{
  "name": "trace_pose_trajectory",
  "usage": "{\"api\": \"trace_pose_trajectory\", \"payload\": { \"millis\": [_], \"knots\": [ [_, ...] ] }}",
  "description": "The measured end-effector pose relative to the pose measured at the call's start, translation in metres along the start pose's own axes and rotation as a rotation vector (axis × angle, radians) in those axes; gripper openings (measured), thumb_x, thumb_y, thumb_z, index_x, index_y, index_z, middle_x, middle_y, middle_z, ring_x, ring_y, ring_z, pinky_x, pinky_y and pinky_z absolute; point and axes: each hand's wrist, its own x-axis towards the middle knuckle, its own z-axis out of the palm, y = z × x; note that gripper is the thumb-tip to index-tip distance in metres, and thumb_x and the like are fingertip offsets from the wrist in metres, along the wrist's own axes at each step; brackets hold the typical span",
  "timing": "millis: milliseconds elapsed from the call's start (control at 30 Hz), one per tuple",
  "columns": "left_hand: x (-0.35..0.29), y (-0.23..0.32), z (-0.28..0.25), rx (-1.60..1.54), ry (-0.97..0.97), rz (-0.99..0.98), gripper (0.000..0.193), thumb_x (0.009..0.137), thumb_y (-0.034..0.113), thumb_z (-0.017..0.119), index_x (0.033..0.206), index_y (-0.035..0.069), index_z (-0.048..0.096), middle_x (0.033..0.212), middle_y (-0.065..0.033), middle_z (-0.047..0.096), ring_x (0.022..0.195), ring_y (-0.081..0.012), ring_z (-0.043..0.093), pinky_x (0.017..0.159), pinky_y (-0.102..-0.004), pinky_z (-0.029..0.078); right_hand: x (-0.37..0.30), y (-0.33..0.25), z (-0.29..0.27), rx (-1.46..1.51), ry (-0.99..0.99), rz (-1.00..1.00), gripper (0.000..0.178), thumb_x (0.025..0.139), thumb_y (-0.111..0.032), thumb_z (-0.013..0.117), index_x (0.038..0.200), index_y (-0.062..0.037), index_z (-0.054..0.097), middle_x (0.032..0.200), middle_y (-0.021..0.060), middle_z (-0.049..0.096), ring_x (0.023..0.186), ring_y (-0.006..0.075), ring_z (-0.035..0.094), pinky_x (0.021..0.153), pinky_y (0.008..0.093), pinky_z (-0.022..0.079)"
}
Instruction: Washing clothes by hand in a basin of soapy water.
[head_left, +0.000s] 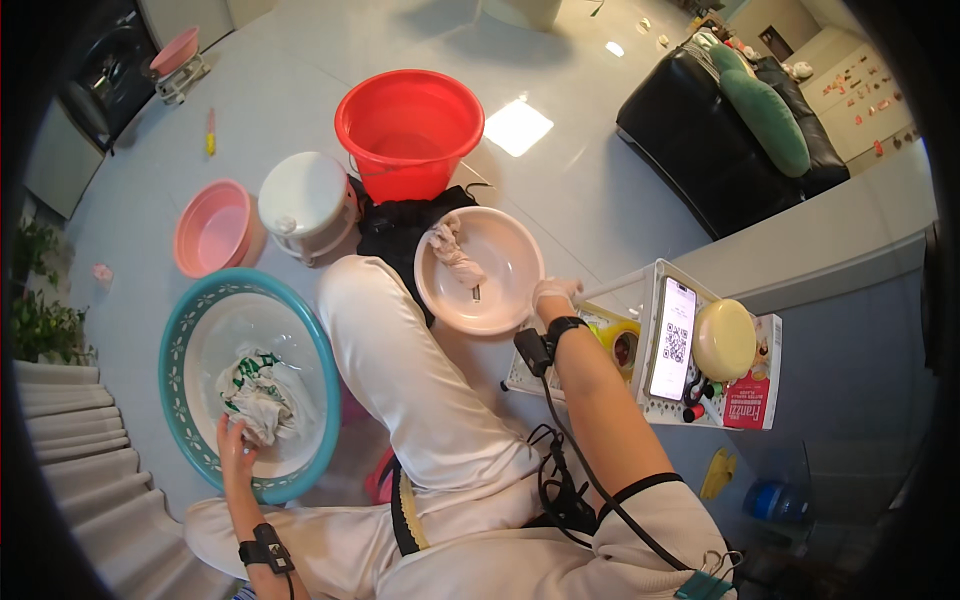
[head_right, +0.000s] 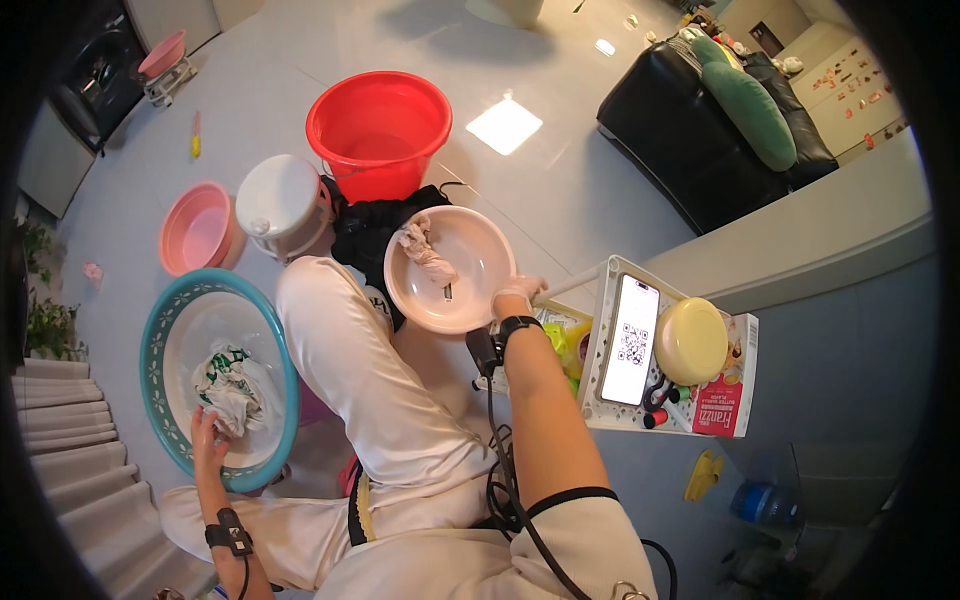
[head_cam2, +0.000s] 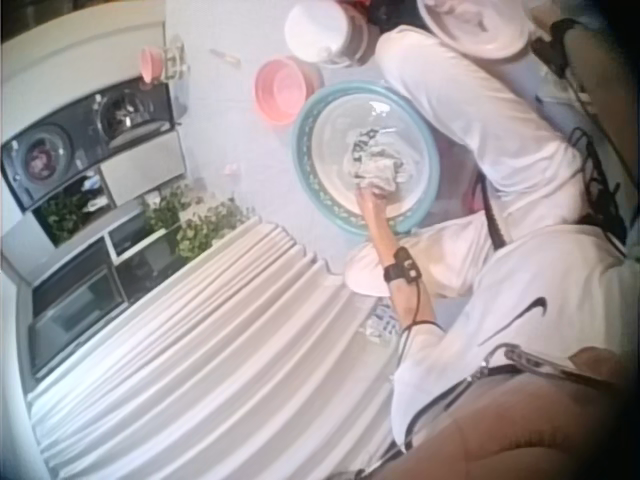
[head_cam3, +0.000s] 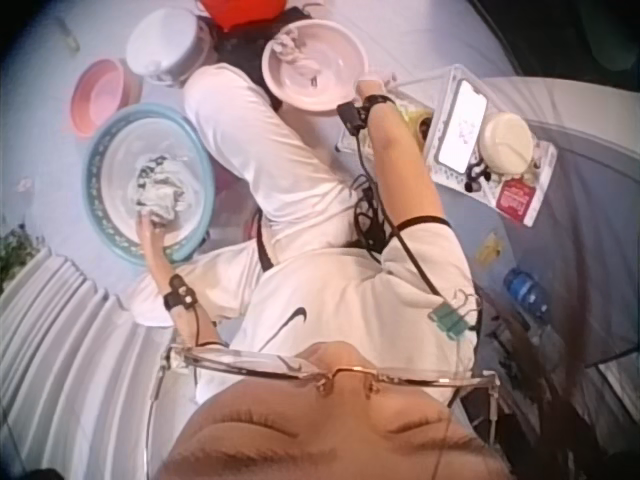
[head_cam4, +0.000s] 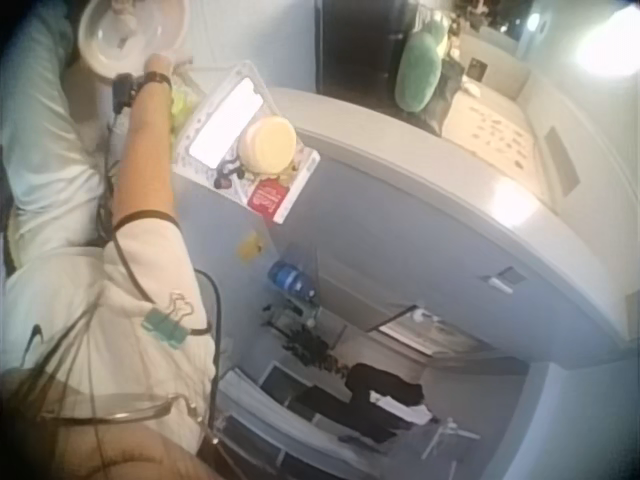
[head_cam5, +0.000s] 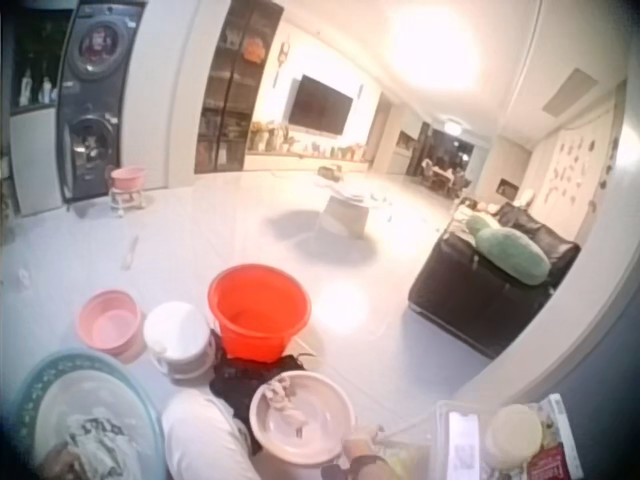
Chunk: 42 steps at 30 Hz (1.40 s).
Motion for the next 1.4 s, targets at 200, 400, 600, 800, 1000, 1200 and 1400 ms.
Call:
{"api": "trace_pose_trajectory", "payload": {
  "millis": [200,400,600,800,1000,1200,1400],
  "knots": [
    [-0.001,0.001,0.004,-0.038,-0.014,0.000,0.064,0.085,0.015,0.058,0.142,0.014,0.029,0.110,-0.0061,0.054,0.089,-0.0184,0.054,0.068,-0.0385,0.047,-0.038,-0.039,-0.072,-0.003,0.221,-0.165,0.043,0.071,-0.021,0.077,0.113,-0.0172,0.067,0.119,0.0063,0.064,0.112,0.0215,0.060,0.092,0.0491,0.043],
    [0.006,-0.002,0.005,0.044,-0.017,0.002,0.064,0.085,0.014,0.057,0.142,0.013,0.028,0.117,-0.0094,0.053,0.099,-0.0225,0.055,0.072,-0.0405,0.050,-0.075,-0.093,-0.111,0.453,0.887,-0.494,0.017,0.071,-0.022,0.064,0.081,-0.0112,0.071,0.082,0.0120,0.069,0.081,0.0319,0.067,0.068,0.0443,0.050],
    [0.018,-0.016,0.013,0.055,-0.041,0.080,0.068,0.082,0.023,0.059,0.143,0.013,0.029,0.103,-0.0072,0.053,0.079,-0.0150,0.051,0.054,-0.0304,0.044,-0.178,-0.119,-0.172,0.755,1.320,-0.829,0.011,0.071,-0.016,0.059,0.072,-0.0082,0.067,0.071,0.0131,0.062,0.071,0.0313,0.063,0.063,0.0441,0.049],
    [0.044,-0.037,-0.021,0.041,0.002,0.209,0.064,0.079,0.017,0.057,0.138,0.011,0.033,0.096,-0.0083,0.055,0.071,-0.0164,0.054,0.050,-0.0304,0.047,-0.291,-0.208,-0.177,0.814,1.095,-1.434,0.015,0.070,-0.013,0.063,0.083,-0.0060,0.066,0.081,0.0151,0.064,0.079,0.0331,0.063,0.071,0.0435,0.051],
    [-0.032,0.011,0.024,0.112,0.010,0.008,0.071,0.068,0.007,0.057,0.137,0.002,0.038,0.074,-0.0010,0.054,0.052,-0.0086,0.047,0.042,-0.0225,0.034,-0.289,-0.310,-0.115,0.369,0.554,-1.520,0.031,0.067,-0.012,0.061,0.097,-0.0059,0.067,0.096,0.0198,0.066,0.089,0.0354,0.065,0.079,0.0442,0.051],
    [-0.025,0.011,-0.008,0.117,0.178,0.287,0.080,0.063,-0.001,0.059,0.140,0.004,0.036,0.093,-0.0115,0.060,0.069,-0.0170,0.056,0.059,-0.0289,0.046,-0.238,-0.369,-0.071,0.380,0.307,-1.433,0.085,0.069,-0.047,0.070,0.140,-0.0117,0.040,0.130,0.0282,0.048,0.119,0.0424,0.049,0.103,0.0413,0.037],
    [0.002,-0.005,0.014,-0.326,0.233,-0.015,0.063,0.083,0.039,0.055,0.140,0.022,0.034,0.131,-0.0121,0.046,0.099,-0.0304,0.060,0.077,-0.0534,0.049,-0.214,-0.412,-0.035,0.458,0.307,-1.210,0.095,0.071,-0.053,0.071,0.142,-0.0036,0.033,0.124,0.0274,0.054,0.111,0.0387,0.055,0.096,0.0402,0.044]
  ]
}}
